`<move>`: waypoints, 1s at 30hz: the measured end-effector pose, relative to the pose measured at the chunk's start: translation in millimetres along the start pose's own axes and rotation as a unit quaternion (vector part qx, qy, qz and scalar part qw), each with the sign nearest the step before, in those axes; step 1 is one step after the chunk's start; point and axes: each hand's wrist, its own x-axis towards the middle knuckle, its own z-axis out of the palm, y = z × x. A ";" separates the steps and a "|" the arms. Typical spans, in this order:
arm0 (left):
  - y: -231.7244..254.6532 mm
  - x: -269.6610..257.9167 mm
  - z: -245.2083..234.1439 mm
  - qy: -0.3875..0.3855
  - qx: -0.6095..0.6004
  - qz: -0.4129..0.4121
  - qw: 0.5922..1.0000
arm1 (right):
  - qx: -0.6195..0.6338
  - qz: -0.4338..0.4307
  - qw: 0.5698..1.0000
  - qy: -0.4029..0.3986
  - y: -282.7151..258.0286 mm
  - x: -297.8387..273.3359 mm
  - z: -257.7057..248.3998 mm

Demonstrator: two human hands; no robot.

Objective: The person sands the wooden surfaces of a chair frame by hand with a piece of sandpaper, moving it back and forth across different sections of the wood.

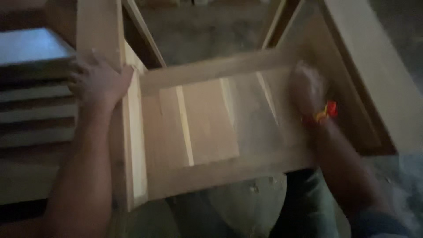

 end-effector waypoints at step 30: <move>-4.6 -0.2 -3.3 -0.004 0.042 -0.016 0.999 | -0.041 -0.031 0.997 -0.052 1.9 -33.1 -30.0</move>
